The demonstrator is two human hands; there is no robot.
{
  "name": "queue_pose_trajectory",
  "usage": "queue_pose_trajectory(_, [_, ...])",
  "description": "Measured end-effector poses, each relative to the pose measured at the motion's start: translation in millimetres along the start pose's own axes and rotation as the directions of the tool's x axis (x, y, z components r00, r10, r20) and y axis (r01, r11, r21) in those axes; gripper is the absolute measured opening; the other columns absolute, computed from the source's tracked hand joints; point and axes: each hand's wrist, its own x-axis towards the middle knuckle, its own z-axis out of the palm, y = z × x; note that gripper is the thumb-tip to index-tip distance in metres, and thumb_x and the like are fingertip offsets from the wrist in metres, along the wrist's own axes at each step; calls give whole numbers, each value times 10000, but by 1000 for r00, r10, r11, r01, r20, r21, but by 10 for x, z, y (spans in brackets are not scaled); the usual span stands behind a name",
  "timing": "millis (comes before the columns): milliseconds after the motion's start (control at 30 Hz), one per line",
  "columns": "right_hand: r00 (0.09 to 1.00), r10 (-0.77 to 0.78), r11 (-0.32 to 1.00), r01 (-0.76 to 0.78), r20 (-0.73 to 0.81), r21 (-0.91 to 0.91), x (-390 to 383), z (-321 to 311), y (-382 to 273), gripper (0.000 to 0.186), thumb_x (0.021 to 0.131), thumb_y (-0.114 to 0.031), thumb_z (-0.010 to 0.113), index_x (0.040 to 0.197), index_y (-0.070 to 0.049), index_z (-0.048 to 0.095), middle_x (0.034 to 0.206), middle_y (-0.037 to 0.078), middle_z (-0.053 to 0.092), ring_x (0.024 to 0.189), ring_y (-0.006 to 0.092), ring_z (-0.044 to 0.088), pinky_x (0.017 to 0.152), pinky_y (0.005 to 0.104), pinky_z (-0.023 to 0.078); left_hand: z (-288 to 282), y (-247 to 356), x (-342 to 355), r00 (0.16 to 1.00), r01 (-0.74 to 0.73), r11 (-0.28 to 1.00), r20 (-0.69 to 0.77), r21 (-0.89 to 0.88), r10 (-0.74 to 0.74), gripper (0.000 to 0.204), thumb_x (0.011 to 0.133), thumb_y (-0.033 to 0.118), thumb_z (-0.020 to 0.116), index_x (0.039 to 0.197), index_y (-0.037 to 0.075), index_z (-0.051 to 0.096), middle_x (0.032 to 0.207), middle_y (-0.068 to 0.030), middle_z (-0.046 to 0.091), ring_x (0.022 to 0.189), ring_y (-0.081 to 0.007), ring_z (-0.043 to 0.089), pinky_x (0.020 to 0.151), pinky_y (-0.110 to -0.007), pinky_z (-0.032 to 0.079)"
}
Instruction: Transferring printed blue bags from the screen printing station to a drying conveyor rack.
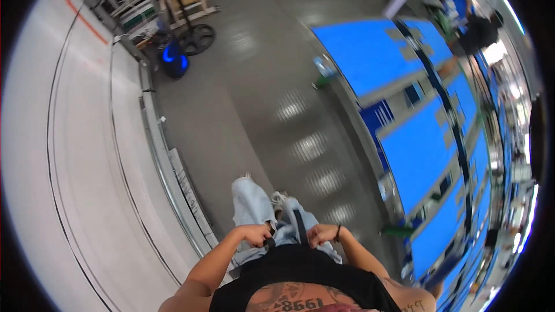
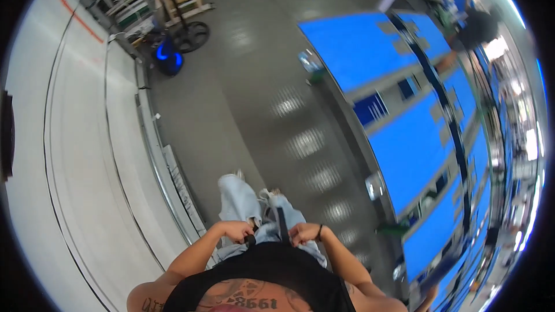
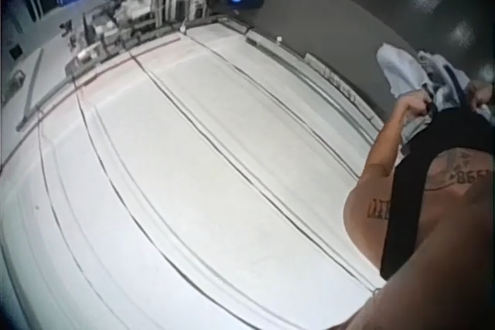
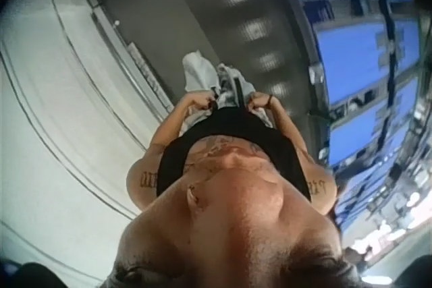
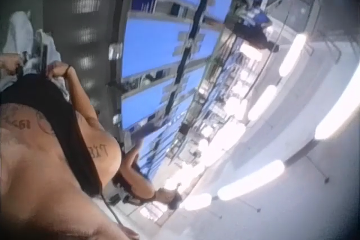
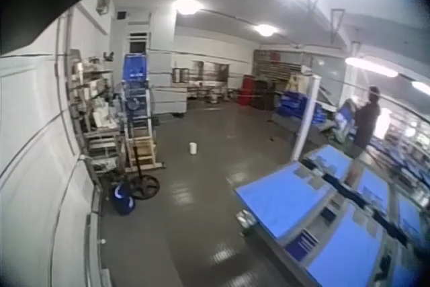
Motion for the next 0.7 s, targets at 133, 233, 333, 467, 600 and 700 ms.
queue_pose_trajectory(133, [993, 100, 991, -105, -55, -86, 85, -539, -756, 162, 735, -159, 709, 738, -28, 615, 619, 15, 573, 554, 97, 551, 497, 269, 428, -912, 87, 22, 997, 37, 999, 73, 21, -38, 197, 620, -50, 554, 797, 36, 563, 639, -9, 533, 526, -120, 492, 451, -322, 397])
queue_pose_trajectory(233, [982, 145, 986, -153, -117, -62, 295, -903, -1139, 157, 722, -172, 685, 735, -34, 611, 608, 18, 562, 526, 115, 542, 471, 283, 421, -1783, 114, 55, 973, -18, 1000, 230, -15, 21, 174, 653, -50, 580, 802, 40, 576, 610, -34, 541, 491, -145, 532, 423, -315, 447])
queue_pose_trajectory(333, [973, 228, 973, -229, -44, -19, 504, -1201, -1606, 203, 726, -160, 680, 862, -33, 600, 680, 27, 578, 603, 126, 560, 508, 273, 436, -2540, 452, -52, 941, 154, 988, 302, 19, -153, 175, 658, -78, 577, 800, 24, 568, 625, -47, 550, 511, -153, 569, 424, -314, 492])
queue_pose_trajectory(467, [944, 297, 950, -308, 143, 55, 775, -1586, -1764, 194, 737, -89, 677, 876, -19, 563, 677, 45, 578, 625, 145, 585, 523, 298, 465, -3184, 695, 156, 826, 266, 962, 499, 66, -263, 226, 710, -90, 633, 881, 18, 533, 688, -73, 588, 582, -164, 632, 500, -318, 548])
queue_pose_trajectory(600, [980, 167, 831, -198, 106, 520, 1163, -2320, -1292, 246, 798, -46, 634, 1029, -25, 552, 761, 69, 624, 671, 149, 619, 574, 294, 512, -4090, 366, 1286, 915, -65, 958, 400, 279, -54, 339, 761, 117, 708, 1093, 67, 658, 864, -143, 699, 711, -242, 687, 619, -368, 571])
queue_pose_trajectory(700, [762, -4, 940, 224, -648, 258, 1586, -3346, -897, 274, 844, -64, 619, 1109, -37, 557, 784, 54, 626, 681, 144, 620, 603, 293, 534, -5090, 457, 2306, 967, -42, 750, -162, 660, 197, 390, 747, 259, 724, 1076, 55, 679, 977, -180, 694, 952, -349, 661, 837, -445, 528])
